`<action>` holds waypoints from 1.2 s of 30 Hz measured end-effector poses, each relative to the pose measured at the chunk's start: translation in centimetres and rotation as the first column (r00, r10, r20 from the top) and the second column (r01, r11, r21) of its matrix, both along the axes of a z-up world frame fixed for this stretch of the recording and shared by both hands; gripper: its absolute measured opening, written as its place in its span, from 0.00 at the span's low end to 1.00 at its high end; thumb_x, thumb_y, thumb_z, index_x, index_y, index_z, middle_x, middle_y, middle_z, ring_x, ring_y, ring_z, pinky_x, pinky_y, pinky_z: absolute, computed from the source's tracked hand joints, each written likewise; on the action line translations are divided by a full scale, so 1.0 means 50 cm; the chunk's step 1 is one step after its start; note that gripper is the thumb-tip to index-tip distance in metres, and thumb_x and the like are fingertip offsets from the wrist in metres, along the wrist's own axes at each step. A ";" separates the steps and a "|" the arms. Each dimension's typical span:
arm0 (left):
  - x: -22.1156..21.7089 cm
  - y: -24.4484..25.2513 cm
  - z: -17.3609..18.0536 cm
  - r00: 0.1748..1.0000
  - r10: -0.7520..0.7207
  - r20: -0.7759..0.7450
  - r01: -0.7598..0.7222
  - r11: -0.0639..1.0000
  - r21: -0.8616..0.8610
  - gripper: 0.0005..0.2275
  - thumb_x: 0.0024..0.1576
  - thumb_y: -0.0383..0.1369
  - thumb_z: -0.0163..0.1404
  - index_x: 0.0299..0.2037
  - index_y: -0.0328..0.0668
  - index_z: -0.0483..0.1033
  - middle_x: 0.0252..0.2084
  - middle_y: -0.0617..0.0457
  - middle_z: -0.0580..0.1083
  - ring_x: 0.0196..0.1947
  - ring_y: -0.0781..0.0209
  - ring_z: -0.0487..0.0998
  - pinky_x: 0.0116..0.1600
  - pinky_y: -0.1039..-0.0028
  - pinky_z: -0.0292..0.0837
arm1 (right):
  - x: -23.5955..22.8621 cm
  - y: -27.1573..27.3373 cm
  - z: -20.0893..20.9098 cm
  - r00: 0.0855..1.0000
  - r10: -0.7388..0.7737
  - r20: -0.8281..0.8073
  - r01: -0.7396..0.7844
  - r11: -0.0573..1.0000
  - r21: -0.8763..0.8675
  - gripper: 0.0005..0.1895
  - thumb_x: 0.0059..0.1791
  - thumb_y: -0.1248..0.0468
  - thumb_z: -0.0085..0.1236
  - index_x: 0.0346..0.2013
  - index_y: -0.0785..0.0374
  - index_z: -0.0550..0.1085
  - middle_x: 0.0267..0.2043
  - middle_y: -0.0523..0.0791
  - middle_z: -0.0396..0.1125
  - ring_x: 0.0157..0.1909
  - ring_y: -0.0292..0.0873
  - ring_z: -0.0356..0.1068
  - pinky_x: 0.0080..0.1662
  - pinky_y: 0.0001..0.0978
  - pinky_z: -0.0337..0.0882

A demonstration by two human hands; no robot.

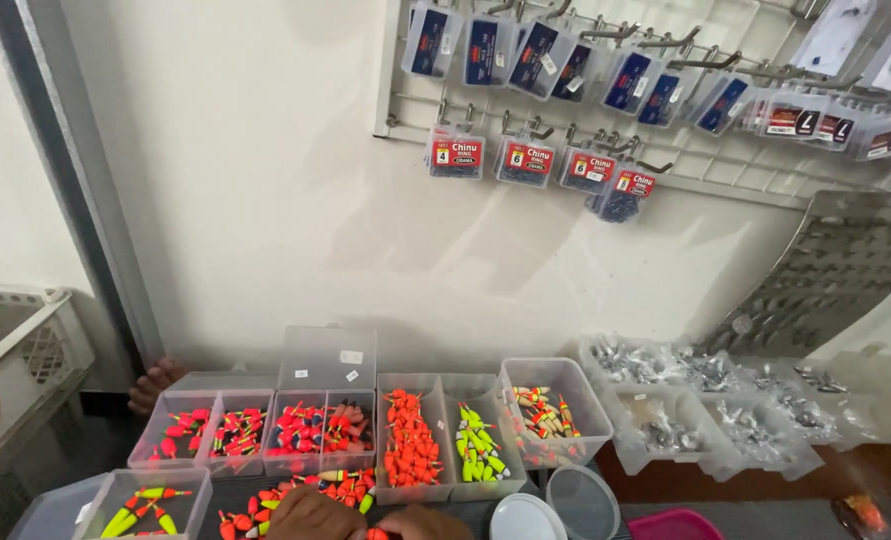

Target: Sorting and organizing small fishing floats into a multi-compartment plastic container.

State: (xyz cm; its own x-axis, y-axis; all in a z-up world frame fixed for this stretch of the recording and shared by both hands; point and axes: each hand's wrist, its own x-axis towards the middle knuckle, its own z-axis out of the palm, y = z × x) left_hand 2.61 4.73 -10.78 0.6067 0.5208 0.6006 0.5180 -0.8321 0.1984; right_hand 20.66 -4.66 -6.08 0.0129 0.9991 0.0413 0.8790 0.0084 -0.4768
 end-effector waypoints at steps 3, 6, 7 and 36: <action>0.003 -0.016 0.019 0.973 -0.020 0.228 -0.016 0.988 0.156 0.07 0.38 0.31 0.51 0.18 0.65 0.70 0.16 0.69 0.69 0.20 0.60 0.69 0.42 0.68 0.66 | 0.026 0.015 -0.012 0.999 0.013 -0.032 -0.012 0.999 0.042 0.18 0.49 0.42 0.48 0.48 0.42 0.72 0.50 0.37 0.64 0.50 0.39 0.65 0.46 0.36 0.61; -0.006 -0.010 0.015 0.976 -0.059 0.208 0.044 0.996 0.078 0.07 0.45 0.33 0.52 0.21 0.66 0.72 0.20 0.73 0.73 0.23 0.63 0.73 0.48 0.69 0.66 | 0.028 0.002 -0.011 0.994 -0.015 -0.104 -0.010 0.972 -0.235 0.22 0.49 0.42 0.47 0.56 0.37 0.69 0.58 0.33 0.63 0.59 0.34 0.64 0.55 0.30 0.61; -0.011 -0.008 0.014 0.971 -0.104 0.215 0.096 0.994 0.047 0.08 0.51 0.33 0.52 0.22 0.67 0.73 0.22 0.75 0.74 0.25 0.66 0.74 0.48 0.70 0.66 | 0.021 -0.013 -0.021 0.993 -0.043 -0.111 0.041 0.999 -0.020 0.16 0.47 0.41 0.52 0.46 0.36 0.77 0.43 0.32 0.73 0.46 0.34 0.74 0.43 0.30 0.68; -0.042 -0.092 0.212 0.951 -0.220 0.217 0.255 0.956 -0.148 0.05 0.57 0.32 0.46 0.32 0.50 0.75 0.30 0.61 0.76 0.33 0.57 0.73 0.50 0.64 0.62 | 0.000 -0.057 0.052 0.989 0.057 -0.135 0.000 0.922 0.387 0.16 0.44 0.48 0.64 0.43 0.48 0.78 0.30 0.37 0.75 0.30 0.41 0.76 0.35 0.33 0.73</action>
